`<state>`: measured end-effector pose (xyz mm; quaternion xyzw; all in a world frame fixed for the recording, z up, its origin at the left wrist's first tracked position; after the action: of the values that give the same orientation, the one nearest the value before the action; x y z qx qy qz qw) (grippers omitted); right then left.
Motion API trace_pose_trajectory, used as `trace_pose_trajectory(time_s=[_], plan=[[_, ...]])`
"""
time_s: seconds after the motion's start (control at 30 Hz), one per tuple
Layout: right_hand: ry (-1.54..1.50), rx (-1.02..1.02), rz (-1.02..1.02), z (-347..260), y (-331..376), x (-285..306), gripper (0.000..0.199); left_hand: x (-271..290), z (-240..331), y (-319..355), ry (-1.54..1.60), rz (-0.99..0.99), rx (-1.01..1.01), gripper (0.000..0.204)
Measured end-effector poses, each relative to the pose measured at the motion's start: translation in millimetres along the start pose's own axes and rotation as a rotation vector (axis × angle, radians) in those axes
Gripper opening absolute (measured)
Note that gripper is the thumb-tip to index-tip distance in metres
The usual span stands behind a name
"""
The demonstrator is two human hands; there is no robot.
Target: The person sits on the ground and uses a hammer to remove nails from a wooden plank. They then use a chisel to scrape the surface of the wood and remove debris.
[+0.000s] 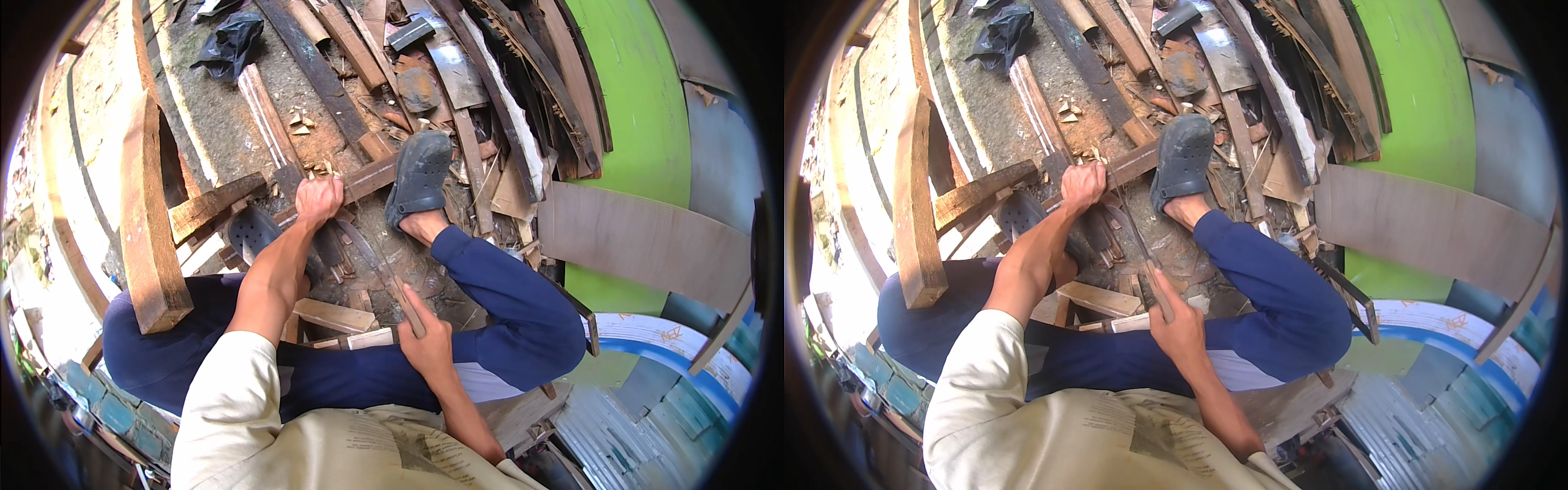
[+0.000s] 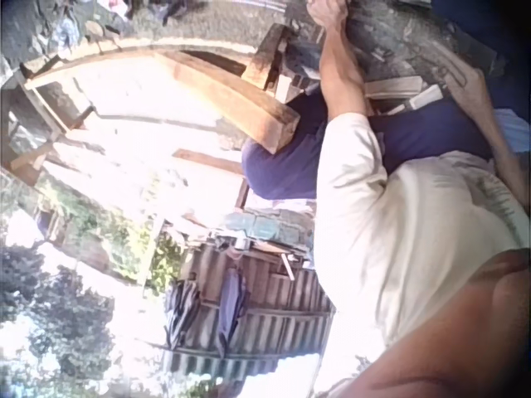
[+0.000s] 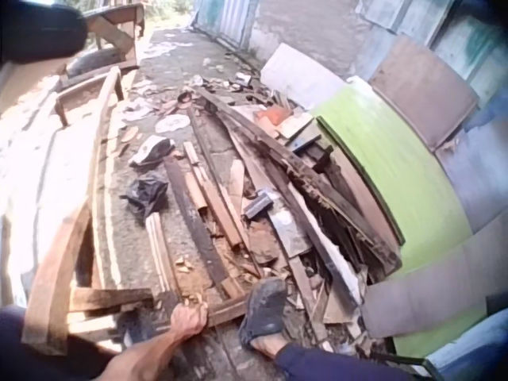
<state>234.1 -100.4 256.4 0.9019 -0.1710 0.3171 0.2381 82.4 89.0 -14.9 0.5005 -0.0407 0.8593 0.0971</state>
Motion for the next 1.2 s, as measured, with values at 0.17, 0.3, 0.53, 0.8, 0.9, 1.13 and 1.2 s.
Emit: trace_pose_trajectory(time_s=[0.17, 0.3, 0.53, 0.8, 0.9, 1.13, 1.2], plan=[[0.083, -0.058, -0.061, -2, -38, -31, 0.057, 4, 4, -6, -0.031, 0.005, -0.017, 0.045], [-0.017, -0.057, -0.027, 16, -66, -48, 0.056, 4, 6, -5, -0.032, -0.006, -0.028, 0.044], [-0.019, -0.039, 0.009, 20, -19, -9, 0.056, 7, 9, -5, -0.038, -0.029, -0.037, 0.043], [0.011, -0.101, -0.081, 19, -32, -25, 0.057, 5, 8, -6, -0.046, -0.034, -0.051, 0.043], [-0.068, 0.002, 0.045, 14, 4, 4, 0.058, 8, 12, -5, -0.058, -0.058, -0.019, 0.044], [-0.073, -0.18, -0.069, 28, -86, -63, 0.062, 7, 13, -7, -0.06, -0.07, -0.03, 0.044], [-0.036, -0.087, -0.033, 18, -59, -43, 0.062, 6, 10, -7, -0.08, -0.081, 0.0, 0.043]])
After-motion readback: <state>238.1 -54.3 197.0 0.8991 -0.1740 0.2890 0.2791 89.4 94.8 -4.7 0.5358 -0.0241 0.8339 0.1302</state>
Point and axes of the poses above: each hand's wrist, its own y-axis away from the middle knuckle, its own x-axis out of the back of the hand, z = x × y, the point moved 4 cm from there along -y, towards the middle knuckle, and after that the axes turned 14 degrees about z, right-handed, at the moved point
